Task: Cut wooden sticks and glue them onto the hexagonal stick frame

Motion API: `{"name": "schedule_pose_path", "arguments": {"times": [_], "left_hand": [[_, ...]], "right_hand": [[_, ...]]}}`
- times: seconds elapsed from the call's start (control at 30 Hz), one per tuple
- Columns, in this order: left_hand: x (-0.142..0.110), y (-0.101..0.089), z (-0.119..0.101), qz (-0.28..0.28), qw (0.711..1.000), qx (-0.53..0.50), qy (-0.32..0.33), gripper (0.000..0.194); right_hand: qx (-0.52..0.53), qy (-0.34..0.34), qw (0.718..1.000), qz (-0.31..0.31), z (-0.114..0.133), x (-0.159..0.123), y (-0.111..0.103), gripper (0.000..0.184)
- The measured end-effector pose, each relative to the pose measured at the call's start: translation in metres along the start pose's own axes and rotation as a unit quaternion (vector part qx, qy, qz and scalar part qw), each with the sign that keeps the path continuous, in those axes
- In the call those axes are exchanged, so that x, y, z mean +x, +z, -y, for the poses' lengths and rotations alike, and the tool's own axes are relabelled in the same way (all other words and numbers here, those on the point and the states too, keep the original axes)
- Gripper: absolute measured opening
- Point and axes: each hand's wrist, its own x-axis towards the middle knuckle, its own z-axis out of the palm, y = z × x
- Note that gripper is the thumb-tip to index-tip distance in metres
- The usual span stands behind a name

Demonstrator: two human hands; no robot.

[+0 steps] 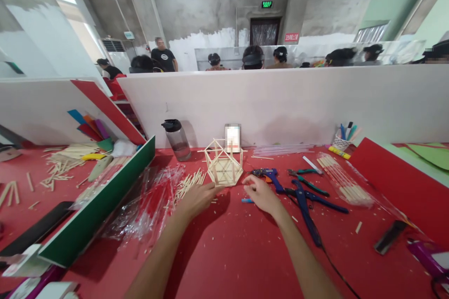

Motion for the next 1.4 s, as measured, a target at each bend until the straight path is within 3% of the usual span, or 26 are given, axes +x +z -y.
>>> {"name": "schedule_pose_path", "arguments": {"times": [0.13,0.23,0.6,0.8,0.87,0.93,1.07,1.2,1.4], "left_hand": [[0.017,0.0,-0.003,0.023,0.999,0.028,0.017,0.049],[0.023,0.001,0.0,0.035,0.998,0.042,0.015,0.05],[0.025,0.002,0.006,0.053,0.995,0.08,0.01,0.025],[-0.002,-0.003,0.025,0.065,0.996,0.051,0.011,0.022],[-0.019,-0.008,0.038,0.064,0.996,0.044,-0.034,0.025],[-0.037,-0.015,0.053,0.067,0.986,0.05,-0.142,0.028],[-0.058,-0.028,0.069,0.045,0.959,0.08,-0.269,0.033],[-0.047,-0.031,0.047,0.068,0.953,0.068,-0.287,0.039],[0.003,-0.008,-0.024,0.01,0.985,-0.039,-0.165,0.032]], "right_hand": [[-0.102,-0.023,0.994,0.014,0.007,0.025,-0.003,0.036],[-0.153,-0.045,0.986,0.043,0.006,0.038,-0.006,0.041],[-0.193,-0.099,0.966,0.14,0.0,0.067,-0.005,0.023],[-0.188,-0.103,0.966,0.141,0.0,0.065,-0.005,0.022],[-0.184,-0.101,0.968,0.139,0.001,0.064,-0.007,0.023],[-0.18,-0.099,0.969,0.136,0.002,0.064,-0.008,0.024],[-0.181,-0.095,0.97,0.136,0.003,0.063,-0.009,0.027],[-0.187,-0.088,0.969,0.133,0.001,0.064,-0.01,0.033],[-0.191,-0.075,0.97,0.13,0.001,0.064,-0.013,0.037]]}}
